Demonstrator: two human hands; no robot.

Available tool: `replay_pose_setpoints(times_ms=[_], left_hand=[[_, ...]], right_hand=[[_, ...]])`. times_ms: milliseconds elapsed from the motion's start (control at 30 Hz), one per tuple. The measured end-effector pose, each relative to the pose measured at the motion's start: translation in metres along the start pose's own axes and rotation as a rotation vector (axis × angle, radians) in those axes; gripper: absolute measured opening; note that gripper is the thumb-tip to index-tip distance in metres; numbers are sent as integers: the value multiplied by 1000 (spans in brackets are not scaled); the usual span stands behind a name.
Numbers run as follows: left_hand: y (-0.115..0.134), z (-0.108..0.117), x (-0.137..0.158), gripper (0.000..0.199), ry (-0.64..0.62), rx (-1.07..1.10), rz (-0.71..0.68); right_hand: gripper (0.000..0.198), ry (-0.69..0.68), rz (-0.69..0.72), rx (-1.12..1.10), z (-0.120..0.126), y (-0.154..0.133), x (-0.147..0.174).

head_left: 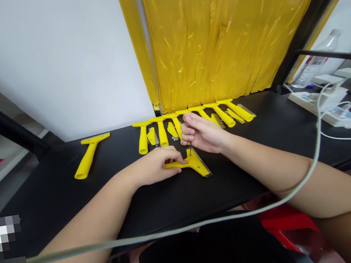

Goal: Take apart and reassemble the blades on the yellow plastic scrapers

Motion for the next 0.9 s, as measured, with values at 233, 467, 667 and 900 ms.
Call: replay_pose_setpoints(times_ms=[233,467,667,900], left_hand=[[2,0,0,15,3,9,-3],[2,0,0,15,1,0,7],[3,0,0,15,6,-6,-3],[1,-1,0,15,3,-4,-13]], right_hand=[[28,6,-18,-12,8,0,-1],[28,32,-4,-122,1,-1,2],[29,65,5,-88,7,-4,-1],[26,10,43,-107,-1,-7,3]])
Point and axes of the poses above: each hand's wrist, its own x-axis away from the middle knuckle, its own z-axis out of the back of the hand, y = z × x, the point moved 8 cm from there along -x, towards the middle knuckle, and after that the axes turned 9 degrees about x, right-handed, at the moved point
